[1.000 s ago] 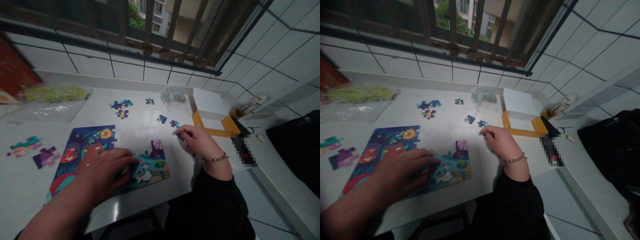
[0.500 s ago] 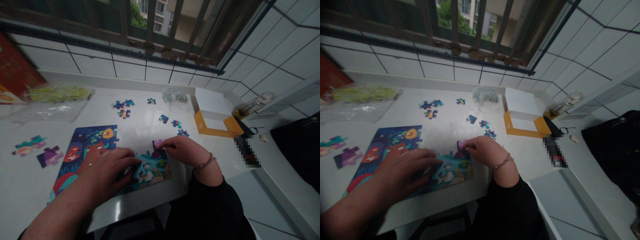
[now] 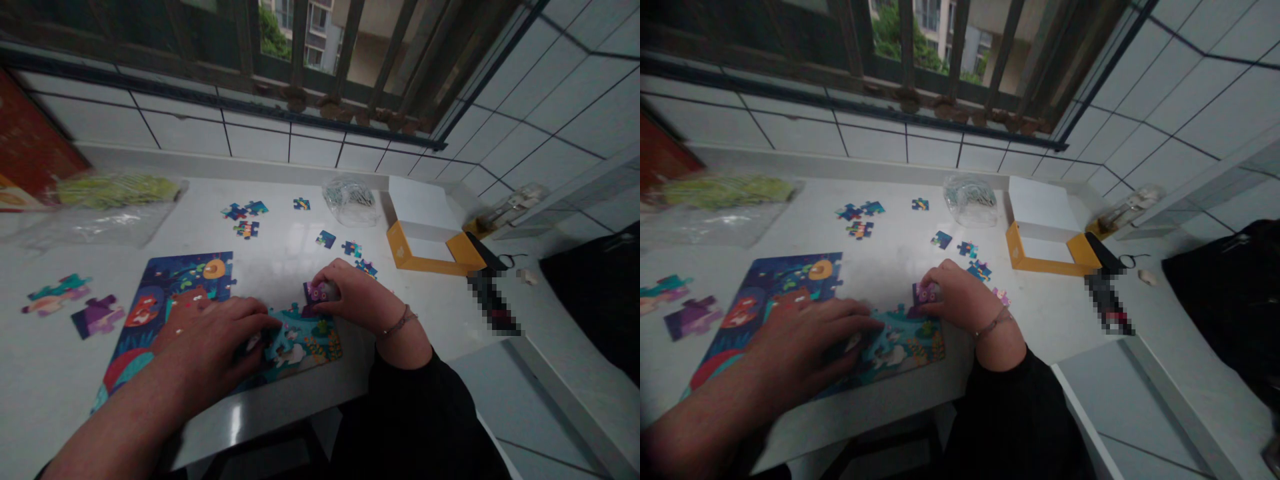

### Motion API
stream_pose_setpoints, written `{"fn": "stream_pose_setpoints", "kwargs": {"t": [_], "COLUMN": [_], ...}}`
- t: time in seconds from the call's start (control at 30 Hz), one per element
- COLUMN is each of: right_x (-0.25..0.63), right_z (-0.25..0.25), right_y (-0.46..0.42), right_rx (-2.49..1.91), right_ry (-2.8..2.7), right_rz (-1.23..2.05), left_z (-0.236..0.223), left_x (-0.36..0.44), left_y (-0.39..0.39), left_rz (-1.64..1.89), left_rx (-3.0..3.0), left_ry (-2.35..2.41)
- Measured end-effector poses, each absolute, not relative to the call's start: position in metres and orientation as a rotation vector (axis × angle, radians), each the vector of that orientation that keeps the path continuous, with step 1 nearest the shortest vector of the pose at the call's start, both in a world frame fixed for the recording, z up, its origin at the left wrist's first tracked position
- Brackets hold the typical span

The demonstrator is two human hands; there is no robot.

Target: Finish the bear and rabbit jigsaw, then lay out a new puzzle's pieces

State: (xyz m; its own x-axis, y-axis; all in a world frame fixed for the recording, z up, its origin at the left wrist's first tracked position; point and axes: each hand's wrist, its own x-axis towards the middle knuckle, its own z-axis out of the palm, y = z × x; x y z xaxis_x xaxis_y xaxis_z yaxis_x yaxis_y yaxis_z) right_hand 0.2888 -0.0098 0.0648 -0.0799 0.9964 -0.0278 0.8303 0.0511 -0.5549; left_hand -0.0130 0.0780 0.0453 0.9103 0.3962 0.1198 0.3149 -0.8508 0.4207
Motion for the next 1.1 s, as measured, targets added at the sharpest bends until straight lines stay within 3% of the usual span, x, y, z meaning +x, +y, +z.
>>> {"fn": "stream_pose_setpoints", "kwargs": {"t": [0.53,1.1], "right_x": [0.287,0.285], "right_z": [0.063,0.064], "right_y": [-0.007,-0.013], "right_rx": [-1.783,-1.845], "right_ry": [-1.95,-1.908], "right_rz": [0.619,0.866], "left_z": [0.05,0.064], "left_x": [-0.011,-0.011], "left_y": [0.075,0.064], "left_rz": [0.23,0.189], "left_rx": [2.618,2.624], "left_ry": [0.56,0.625]}}
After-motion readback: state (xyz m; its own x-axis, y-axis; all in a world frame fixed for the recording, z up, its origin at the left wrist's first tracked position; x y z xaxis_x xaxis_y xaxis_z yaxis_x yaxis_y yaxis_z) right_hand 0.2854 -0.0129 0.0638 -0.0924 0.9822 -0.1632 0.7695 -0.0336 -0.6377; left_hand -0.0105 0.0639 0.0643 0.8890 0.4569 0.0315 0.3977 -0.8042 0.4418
